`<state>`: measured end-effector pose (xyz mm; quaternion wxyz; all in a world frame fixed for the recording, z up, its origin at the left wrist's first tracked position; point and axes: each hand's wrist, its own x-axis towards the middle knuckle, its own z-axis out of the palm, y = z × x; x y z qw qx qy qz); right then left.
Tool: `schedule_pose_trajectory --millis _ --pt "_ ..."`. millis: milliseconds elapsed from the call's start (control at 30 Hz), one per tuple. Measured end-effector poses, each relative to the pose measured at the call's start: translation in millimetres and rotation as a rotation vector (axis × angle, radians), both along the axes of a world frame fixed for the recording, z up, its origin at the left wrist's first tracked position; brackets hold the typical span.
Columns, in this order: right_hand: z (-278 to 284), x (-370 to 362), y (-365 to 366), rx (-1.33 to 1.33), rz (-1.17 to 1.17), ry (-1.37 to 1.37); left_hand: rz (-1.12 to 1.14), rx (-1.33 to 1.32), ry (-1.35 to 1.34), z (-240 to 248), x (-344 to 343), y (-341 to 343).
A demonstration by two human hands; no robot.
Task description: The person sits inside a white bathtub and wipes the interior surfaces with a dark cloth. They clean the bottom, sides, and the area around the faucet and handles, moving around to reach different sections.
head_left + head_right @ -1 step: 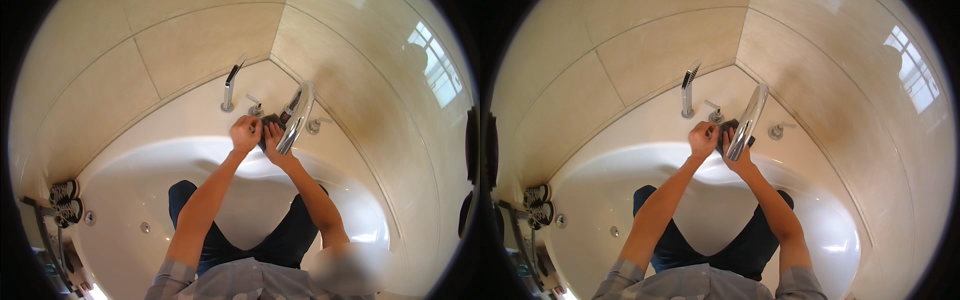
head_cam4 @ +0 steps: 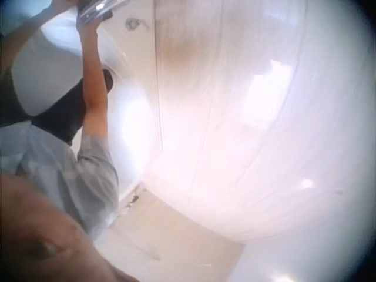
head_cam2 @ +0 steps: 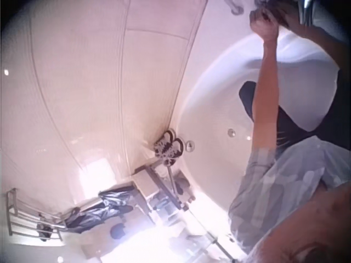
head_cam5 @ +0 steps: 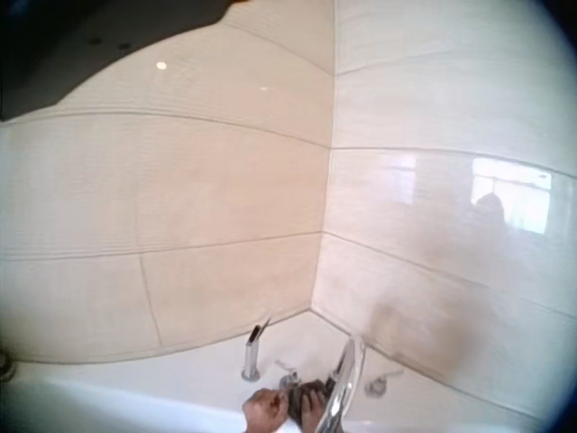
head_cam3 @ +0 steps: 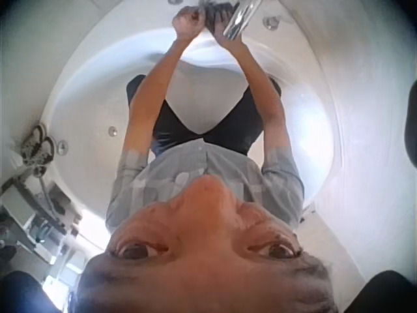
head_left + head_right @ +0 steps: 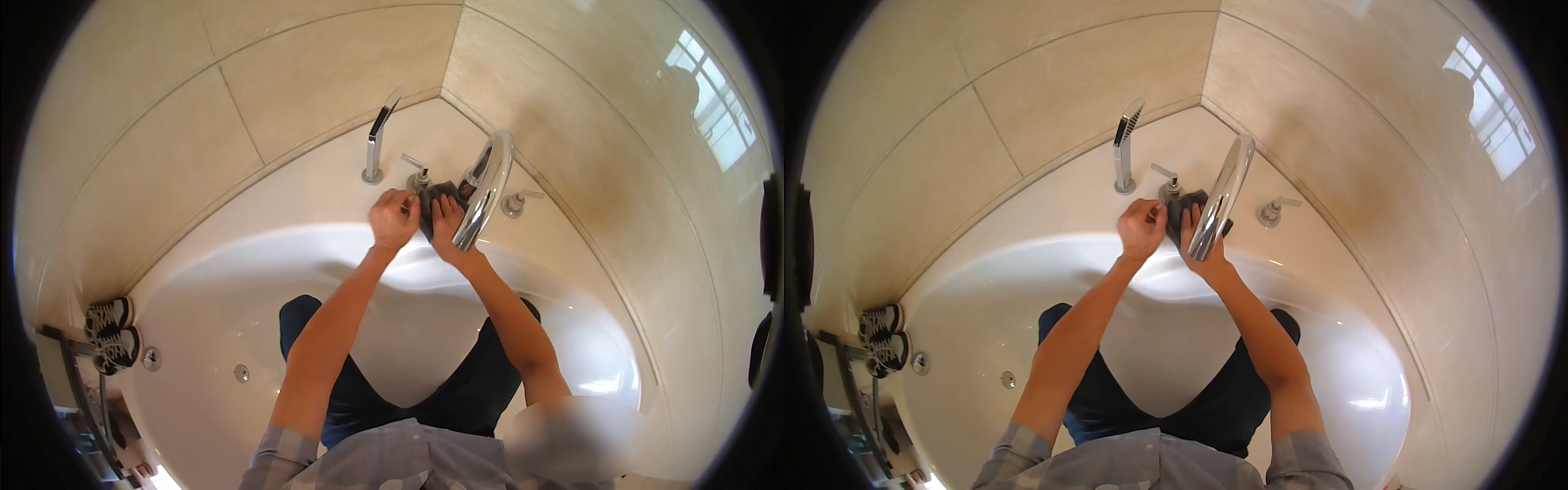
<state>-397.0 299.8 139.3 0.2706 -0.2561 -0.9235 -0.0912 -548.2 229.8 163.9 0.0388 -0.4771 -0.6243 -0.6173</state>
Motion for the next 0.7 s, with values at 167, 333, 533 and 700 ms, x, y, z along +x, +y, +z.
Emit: schedule_pose_trajectory --millis 167,333,533,700 --pt "13.0 -47.5 12.5 -0.204 -0.185 0.088 0.182 -0.093 0.261 -12.2 -82.7 -39.5" --pt "28.4 -58.8 11.6 -0.455 -0.33 0.085 0.15 -0.097 0.089 -12.1 -88.6 -41.7" --pt "22.8 -48.0 -62.1 -0.498 -0.26 0.169 0.095 -0.066 0.006 -15.3 -91.9 -42.5" --pt "9.9 -95.4 -85.7 -0.343 -0.025 0.054 0.099 -0.061 -0.168 -12.0 -90.2 -41.2"
